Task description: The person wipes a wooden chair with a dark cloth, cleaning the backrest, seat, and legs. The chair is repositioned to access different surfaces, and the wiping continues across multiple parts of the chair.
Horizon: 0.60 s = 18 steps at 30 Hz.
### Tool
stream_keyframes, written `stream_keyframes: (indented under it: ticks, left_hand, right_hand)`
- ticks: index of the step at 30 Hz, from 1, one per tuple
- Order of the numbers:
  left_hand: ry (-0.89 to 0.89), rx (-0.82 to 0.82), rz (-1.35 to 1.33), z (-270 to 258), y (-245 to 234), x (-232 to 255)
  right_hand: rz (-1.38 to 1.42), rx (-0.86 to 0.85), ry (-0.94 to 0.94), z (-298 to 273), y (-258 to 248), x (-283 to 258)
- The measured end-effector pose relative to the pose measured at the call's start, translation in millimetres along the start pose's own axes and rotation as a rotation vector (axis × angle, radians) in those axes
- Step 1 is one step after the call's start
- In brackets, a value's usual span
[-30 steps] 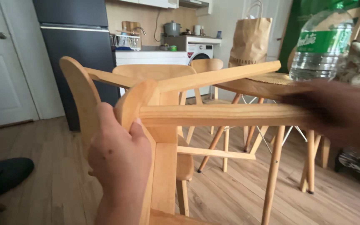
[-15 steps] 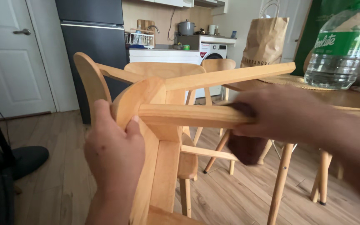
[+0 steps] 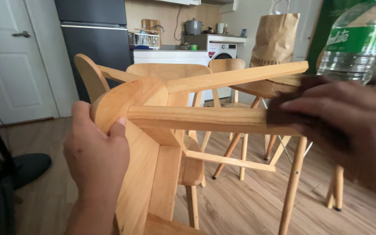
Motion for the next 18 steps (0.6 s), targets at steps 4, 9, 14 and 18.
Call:
stream_keyframes:
  ticks: [4, 9, 14, 18]
  left_hand:
    - [0.024, 0.021, -0.013, 0.4, 0.5, -0.9]
    - [0.075, 0.039, -0.026, 1.5, 2.9, -2.9]
    - [0.079, 0.01, -0.027, 0.4, 1.6, -7.3]
    - [0.032, -0.046, -0.048, 3.1, 1.7, -5.8]
  right_hand:
    - [0.344, 0.242, -0.234, 0.6, 32.4, -71.3]
    - [0.993, 0.052, 0.298, 20.7, 120.8, -139.3]
    - [1.718, -0.406, 1.354, 12.0, 194.1, -175.4]
    - [1.466, -0.196, 1.409, 8.2, 234.3, -159.1]
Point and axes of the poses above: each hand's wrist, its own z-axis towards the middle knuckle, its own y-axis out of the palm, x = y × z, the point moved 1 cm from there along z, towards the middle knuckle, and after that the axes turned 3 degrees about y, right-handed, at the moved point
